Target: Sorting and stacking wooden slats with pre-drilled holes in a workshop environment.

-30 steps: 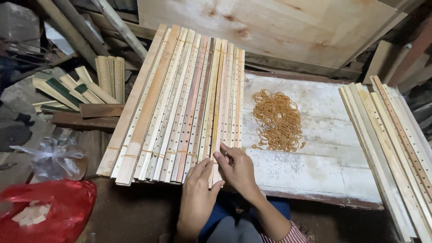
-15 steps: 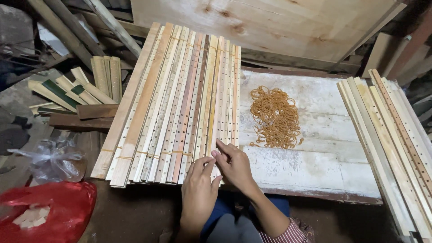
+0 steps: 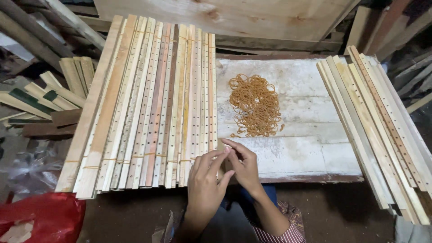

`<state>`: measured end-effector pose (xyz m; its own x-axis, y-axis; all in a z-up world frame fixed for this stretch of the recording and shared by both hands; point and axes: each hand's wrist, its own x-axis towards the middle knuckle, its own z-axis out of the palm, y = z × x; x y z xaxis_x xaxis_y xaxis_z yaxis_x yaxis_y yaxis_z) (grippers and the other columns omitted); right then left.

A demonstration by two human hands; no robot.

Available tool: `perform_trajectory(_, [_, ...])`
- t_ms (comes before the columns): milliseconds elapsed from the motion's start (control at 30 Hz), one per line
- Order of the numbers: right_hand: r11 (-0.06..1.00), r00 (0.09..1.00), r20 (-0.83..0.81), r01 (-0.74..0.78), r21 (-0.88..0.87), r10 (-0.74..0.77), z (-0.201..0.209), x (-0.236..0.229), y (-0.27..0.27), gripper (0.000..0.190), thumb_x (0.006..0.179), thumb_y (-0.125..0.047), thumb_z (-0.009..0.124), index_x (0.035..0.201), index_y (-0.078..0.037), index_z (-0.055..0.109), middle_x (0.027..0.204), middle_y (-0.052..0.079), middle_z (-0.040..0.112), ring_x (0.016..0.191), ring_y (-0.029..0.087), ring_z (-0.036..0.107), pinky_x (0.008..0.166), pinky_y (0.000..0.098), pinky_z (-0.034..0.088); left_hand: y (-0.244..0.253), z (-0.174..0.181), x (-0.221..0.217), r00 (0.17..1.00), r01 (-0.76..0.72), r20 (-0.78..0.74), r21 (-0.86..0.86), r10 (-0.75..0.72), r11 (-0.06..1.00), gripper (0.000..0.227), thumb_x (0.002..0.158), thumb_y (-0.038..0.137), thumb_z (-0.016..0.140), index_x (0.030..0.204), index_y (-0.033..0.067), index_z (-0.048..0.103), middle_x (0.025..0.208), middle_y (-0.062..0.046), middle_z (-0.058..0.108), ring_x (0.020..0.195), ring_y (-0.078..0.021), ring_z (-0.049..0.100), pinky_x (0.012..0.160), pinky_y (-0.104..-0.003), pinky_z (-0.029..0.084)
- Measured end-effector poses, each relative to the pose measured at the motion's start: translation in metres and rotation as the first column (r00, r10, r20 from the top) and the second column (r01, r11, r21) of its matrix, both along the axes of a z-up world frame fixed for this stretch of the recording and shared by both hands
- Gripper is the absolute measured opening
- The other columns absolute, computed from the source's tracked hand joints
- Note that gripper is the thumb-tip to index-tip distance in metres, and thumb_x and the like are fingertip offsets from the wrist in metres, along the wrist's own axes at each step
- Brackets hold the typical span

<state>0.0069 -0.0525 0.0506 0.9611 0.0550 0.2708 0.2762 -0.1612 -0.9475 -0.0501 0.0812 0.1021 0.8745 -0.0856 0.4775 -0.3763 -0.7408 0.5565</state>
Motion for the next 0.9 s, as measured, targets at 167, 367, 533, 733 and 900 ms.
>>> perform_trajectory(167, [0.961,0.951,-0.136,0.274,-0.033,-0.276,-0.044,-0.011,-0.088,0.027,0.099,-0.021,0.062,0.117,-0.006,0.077,0.115,0.006,0.079,0.101,0.012,0.069,0.090,0.0257,0.054,-0.073,-0.046,0.035,0.957,0.273,-0.088,-0.060,-0.278,0.960,0.053,0.077,0.020,0.084,0.127,0.0103,0.067,0.116,-0.009,0.065,0.105,-0.0314,0.060,0.090,-0.045,0.049])
perform_trajectory(367, [0.624,0.722,0.170,0.673,-0.398,-0.671,-0.081,-0.047,-0.209,0.017,0.094,-0.009,0.075,0.109,-0.012,0.082,0.081,0.011,0.073,0.073,0.024,0.066,0.067,0.0355,0.054,-0.185,-0.084,0.055,0.698,0.593,-0.373,-0.176,-0.611,0.786,0.042,0.082,0.025,0.082,0.116,0.0039,0.073,0.115,-0.013,0.065,0.103,-0.0363,0.064,0.084,-0.045,0.053])
perform_trajectory(533, [0.205,0.473,0.515,0.846,-0.493,-0.715,-0.103,-0.067,-0.303,0.023,0.090,-0.002,0.083,0.112,-0.010,0.080,0.101,0.008,0.073,0.096,0.028,0.066,0.086,0.0399,0.053,-0.247,-0.088,0.056,0.406,0.690,-0.428,-0.437,-0.808,0.578,0.039,0.093,0.019,0.070,0.124,-0.0034,0.069,0.124,-0.026,0.062,0.111,-0.0428,0.064,0.091,-0.045,0.054])
perform_trajectory(733, [0.036,0.455,0.520,0.777,-0.629,-0.723,-0.122,-0.078,-0.355,0.034,0.083,-0.004,0.086,0.116,-0.008,0.079,0.113,0.009,0.072,0.106,0.029,0.065,0.095,0.0393,0.050,-0.300,-0.148,0.058,0.339,0.671,-0.379,-0.544,-0.861,0.503,0.039,0.096,0.025,0.069,0.124,-0.0008,0.069,0.122,-0.026,0.064,0.105,-0.0399,0.070,0.087,-0.049,0.057])
perform_trajectory(900, [-0.135,0.433,0.529,0.667,-0.732,-0.730,-0.128,-0.081,-0.356,0.055,0.073,-0.005,0.087,0.126,-0.014,0.075,0.117,0.008,0.067,0.108,0.030,0.061,0.088,0.0428,0.049,-0.301,-0.144,0.061,0.274,0.630,-0.415,-0.604,-0.868,0.488,0.039,0.097,0.028,0.068,0.125,0.0010,0.070,0.117,-0.023,0.068,0.102,-0.0357,0.073,0.085,-0.043,0.060])
